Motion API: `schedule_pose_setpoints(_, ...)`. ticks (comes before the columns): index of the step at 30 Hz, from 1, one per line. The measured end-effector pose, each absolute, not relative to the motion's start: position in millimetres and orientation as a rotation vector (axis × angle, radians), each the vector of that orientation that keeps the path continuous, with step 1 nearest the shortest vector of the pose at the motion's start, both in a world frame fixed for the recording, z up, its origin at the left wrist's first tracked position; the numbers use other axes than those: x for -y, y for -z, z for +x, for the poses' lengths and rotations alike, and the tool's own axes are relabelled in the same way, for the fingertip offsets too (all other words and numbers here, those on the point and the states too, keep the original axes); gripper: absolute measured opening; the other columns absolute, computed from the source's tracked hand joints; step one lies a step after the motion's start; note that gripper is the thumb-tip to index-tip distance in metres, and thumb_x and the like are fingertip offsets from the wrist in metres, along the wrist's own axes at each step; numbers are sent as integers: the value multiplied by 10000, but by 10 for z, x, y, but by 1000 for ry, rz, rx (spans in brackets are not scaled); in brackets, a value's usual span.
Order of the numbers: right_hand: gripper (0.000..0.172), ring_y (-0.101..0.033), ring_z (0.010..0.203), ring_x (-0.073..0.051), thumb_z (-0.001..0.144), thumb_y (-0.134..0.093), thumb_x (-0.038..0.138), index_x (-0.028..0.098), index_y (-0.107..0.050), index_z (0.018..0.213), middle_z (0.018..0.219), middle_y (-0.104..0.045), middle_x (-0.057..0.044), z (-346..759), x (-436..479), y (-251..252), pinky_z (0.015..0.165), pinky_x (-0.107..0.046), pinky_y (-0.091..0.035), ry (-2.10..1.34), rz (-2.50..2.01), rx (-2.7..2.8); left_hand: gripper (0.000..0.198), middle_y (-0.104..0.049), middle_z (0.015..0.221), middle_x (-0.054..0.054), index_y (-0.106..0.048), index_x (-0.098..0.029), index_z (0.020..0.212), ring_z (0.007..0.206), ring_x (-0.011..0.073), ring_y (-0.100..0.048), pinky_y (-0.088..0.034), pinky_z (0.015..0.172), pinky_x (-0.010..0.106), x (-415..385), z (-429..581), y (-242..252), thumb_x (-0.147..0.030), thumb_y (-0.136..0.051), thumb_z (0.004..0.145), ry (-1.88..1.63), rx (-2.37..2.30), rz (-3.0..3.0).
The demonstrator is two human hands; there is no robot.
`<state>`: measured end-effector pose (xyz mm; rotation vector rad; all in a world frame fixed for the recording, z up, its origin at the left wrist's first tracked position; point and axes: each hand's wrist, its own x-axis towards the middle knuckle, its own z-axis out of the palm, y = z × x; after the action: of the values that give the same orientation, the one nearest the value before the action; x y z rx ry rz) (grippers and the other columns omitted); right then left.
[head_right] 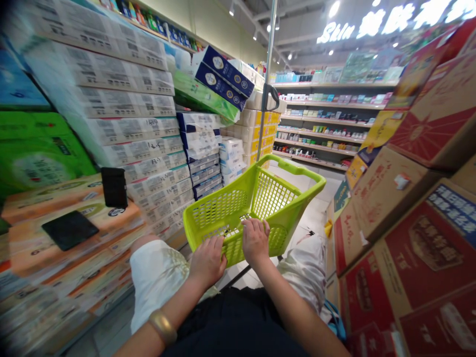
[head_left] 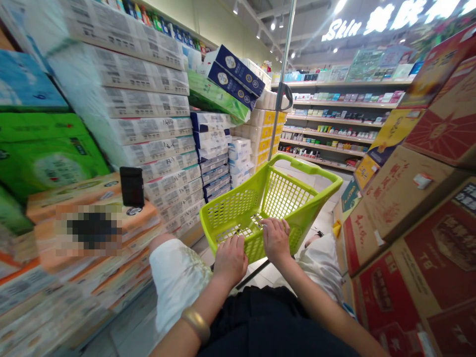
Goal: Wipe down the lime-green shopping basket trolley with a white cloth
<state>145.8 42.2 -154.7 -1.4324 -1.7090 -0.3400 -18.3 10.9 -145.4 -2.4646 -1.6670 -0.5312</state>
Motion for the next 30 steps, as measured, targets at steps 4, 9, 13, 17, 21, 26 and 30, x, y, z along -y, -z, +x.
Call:
schedule_pose_setpoints(4,223,-538,1015,-194,937,-416,162,222,-630,961,979,-651,-53,1193,-348,1571,1031,-354,-303,286,-1309,1799,321,-605,984,100,-520,-164,1098,932,273,-553,-434,794,395,-118,-173,1450,-207,-521,780,525,1677,-2457)
schedule_pose_setpoints(9,211,-542,994,-186,933,-434,160,233,-628,969,966,-648,-40,1189,-339,1545,1044,-341,-314,276,-1221,1926,323,-607,961,98,-523,-154,1092,931,270,-555,-432,789,382,-116,-211,1455,-202,-519,773,525,1644,-2465)
schedule_pose_setpoints(13,227,-539,987,-199,943,-410,161,213,-628,980,972,-647,-60,1467,-448,1505,1027,-369,-319,338,-1327,1792,348,-613,1016,95,-513,-169,1114,932,265,-555,-432,791,379,-112,-209,1453,-199,-523,768,538,1628,-2464)
schedule_pose_setpoints(17,234,-531,969,-205,934,-403,155,212,-629,960,954,-639,-65,1366,-420,1515,984,-367,-350,303,-1357,1767,309,-616,1010,98,-527,-176,1073,922,265,-562,-436,774,378,-117,-187,1444,-219,-525,767,538,1642,-2474)
schedule_pose_setpoints(21,211,-527,988,-195,917,-437,146,231,-627,950,966,-639,-47,1129,-322,1550,991,-340,-350,256,-1254,1914,253,-616,942,93,-539,-174,1032,905,258,-571,-442,774,370,-131,-210,1460,-224,-506,787,580,1640,-2493)
schedule_pose_setpoints(26,236,-529,965,-204,918,-424,144,228,-638,976,955,-641,-55,1365,-419,1510,977,-358,-349,288,-1309,1853,311,-620,1005,86,-525,-194,1084,930,247,-565,-447,797,359,-150,-262,1498,-216,-511,774,609,1602,-2499)
schedule_pose_setpoints(30,231,-522,951,-215,923,-416,146,210,-636,955,946,-638,-66,1448,-464,1489,943,-362,-358,309,-1387,1746,301,-621,989,86,-530,-192,1073,917,248,-569,-450,785,359,-156,-254,1503,-215,-511,774,614,1604,-2491)
